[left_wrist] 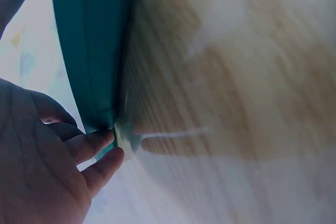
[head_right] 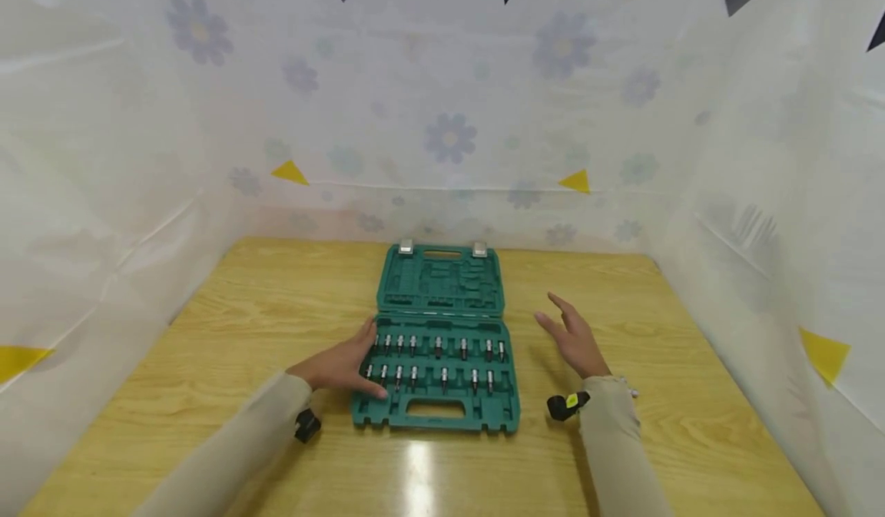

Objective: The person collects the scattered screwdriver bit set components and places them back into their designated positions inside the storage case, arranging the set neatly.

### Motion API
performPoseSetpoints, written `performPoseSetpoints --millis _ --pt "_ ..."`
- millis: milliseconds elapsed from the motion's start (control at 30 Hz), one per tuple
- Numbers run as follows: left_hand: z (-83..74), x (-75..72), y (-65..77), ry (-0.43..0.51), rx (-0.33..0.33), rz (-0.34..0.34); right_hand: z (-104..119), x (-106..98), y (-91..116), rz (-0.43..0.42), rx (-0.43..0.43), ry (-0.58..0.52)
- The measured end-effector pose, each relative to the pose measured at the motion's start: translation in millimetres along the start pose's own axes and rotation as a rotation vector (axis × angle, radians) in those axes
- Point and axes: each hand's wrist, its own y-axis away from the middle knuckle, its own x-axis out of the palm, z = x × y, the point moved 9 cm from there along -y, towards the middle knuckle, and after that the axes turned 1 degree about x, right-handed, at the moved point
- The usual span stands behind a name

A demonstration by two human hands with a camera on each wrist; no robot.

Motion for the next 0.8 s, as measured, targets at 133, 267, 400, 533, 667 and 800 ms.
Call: performPoseSetpoints --millis 133,267,400,533,667,800 --pt "0.4 2.9 1.4 -0.033 -0.004 0.001 -3 -9 9 -0.027 0.009 0.025" --pt "-1.8 3.6 3.1 -0.066 0.018 -0.002 -4 -19 17 -0.056 0.005 0.061" --pt "-2.0 4.9 5.5 -0.102 0.022 -0.004 -6 -27 24 -0.066 0.015 0.083" --pt "-1.8 6.9 8.8 -0.123 0.004 -0.008 -12 -33 33 -0.065 0.035 0.087" --pt "-1.1 8.8 11.2 -0.133 -0.002 -0.018 -17 -39 42 -0.070 0.038 0.102" --pt "-1.0 9.0 12.2 -0.145 0.008 -0.027 -18 -47 50 -0.089 0.027 0.128"
